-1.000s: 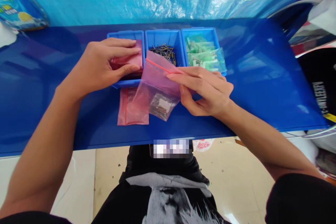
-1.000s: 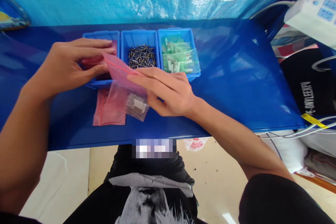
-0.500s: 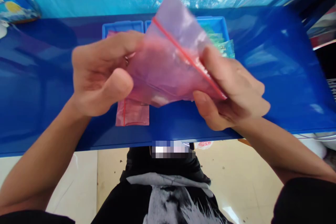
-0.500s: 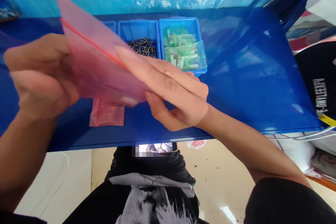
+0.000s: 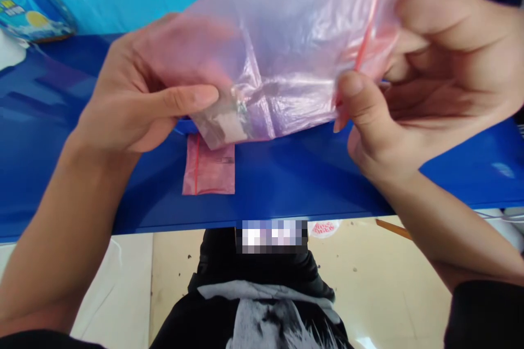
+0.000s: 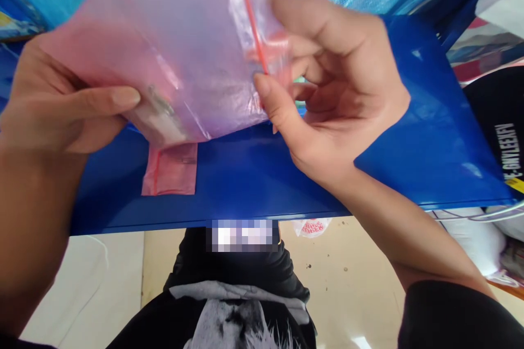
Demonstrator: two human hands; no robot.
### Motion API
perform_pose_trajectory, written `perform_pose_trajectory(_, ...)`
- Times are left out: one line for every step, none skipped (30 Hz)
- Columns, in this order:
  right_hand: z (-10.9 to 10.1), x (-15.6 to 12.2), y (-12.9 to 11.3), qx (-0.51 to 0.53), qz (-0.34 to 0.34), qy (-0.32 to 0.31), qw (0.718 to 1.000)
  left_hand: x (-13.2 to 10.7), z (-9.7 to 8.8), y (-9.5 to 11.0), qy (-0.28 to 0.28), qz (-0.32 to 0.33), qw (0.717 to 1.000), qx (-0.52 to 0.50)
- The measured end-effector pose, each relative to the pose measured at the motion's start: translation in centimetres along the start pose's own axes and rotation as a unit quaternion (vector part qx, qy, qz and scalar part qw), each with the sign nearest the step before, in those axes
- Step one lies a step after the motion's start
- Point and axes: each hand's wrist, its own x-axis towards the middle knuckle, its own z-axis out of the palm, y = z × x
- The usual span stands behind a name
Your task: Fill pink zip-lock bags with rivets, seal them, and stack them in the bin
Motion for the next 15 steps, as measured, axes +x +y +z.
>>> perform_pose_trajectory(0.1, 0.2, 0.8, 0.000, -0.051, -0.007, 0.999, 0.1, 0.0, 0.0, -0.004, -0.017, 1.000, -0.007)
perform_pose_trajectory(0.2, 0.4, 1.6, -0.002, -0.081, -0.010, 0.997, 0.1, 0.0, -0.1, -0.001, -0.024, 1.000, -0.010)
perform_pose_trajectory(0.3, 0.5, 2.2, 0.006, -0.097, -0.018, 0.995, 0.1, 0.0, -0.2, 0.007, -0.028, 1.000, -0.009)
perform_pose_trajectory(0.4, 0.6, 2.6, 0.013, -0.095, -0.016, 0.995, 0.2, -0.1, -0.4, 0.016, -0.028, 0.999, -0.009)
perform_pose_trajectory(0.4, 0.6, 2.7, 0.013, -0.081, -0.004, 0.997, 0.2, -0.2, -0.6, 0.023, -0.026, 0.999, -0.008)
perform_pose_trajectory(0.4, 0.5, 2.7, 0.008, -0.063, 0.009, 0.998, 0.2, -0.3, -0.7, 0.020, -0.024, 0.999, -0.005)
perform_pose_trajectory(0.3, 0.4, 2.5, -0.004, -0.044, 0.021, 0.999, 0.1, -0.3, -0.9, 0.014, -0.016, 1.000, 0.005)
perform_pose_trajectory(0.2, 0.4, 2.2, -0.026, -0.023, 0.021, 0.999, 0.1, -0.3, -1.0, 0.012, -0.007, 0.999, 0.030)
perform_pose_trajectory(0.1, 0.4, 1.9, -0.053, -0.018, 0.013, 0.998, 0.1, -0.2, -1.1, 0.024, 0.020, 0.997, 0.076)
perform_pose_trajectory(0.0, 0.4, 1.6, -0.084, -0.031, -0.006, 0.996, 0.0, 0.0, -1.2, 0.047, 0.062, 0.987, 0.144)
perform_pose_trajectory(-0.2, 0.5, 1.3, -0.116, -0.064, -0.027, 0.991, -0.2, 0.1, -1.2, 0.075, 0.118, 0.965, 0.220)
perform_pose_trajectory(-0.4, 0.6, 1.2, -0.149, -0.108, -0.045, 0.982, -0.4, 0.3, -1.3, 0.101, 0.185, 0.932, 0.295)
perform_pose_trajectory(-0.5, 0.7, 1.0, -0.177, -0.153, -0.053, 0.971, -0.7, 0.4, -1.4, 0.121, 0.254, 0.889, 0.362)
perform_pose_trajectory(-0.6, 0.8, 1.0, -0.197, -0.199, -0.051, 0.959, -1.2, 0.4, -1.5, 0.136, 0.327, 0.840, 0.411)
perform_pose_trajectory(-0.7, 0.8, 1.0, -0.210, -0.235, -0.040, 0.948, -1.7, 0.3, -1.7, 0.143, 0.376, 0.806, 0.434)
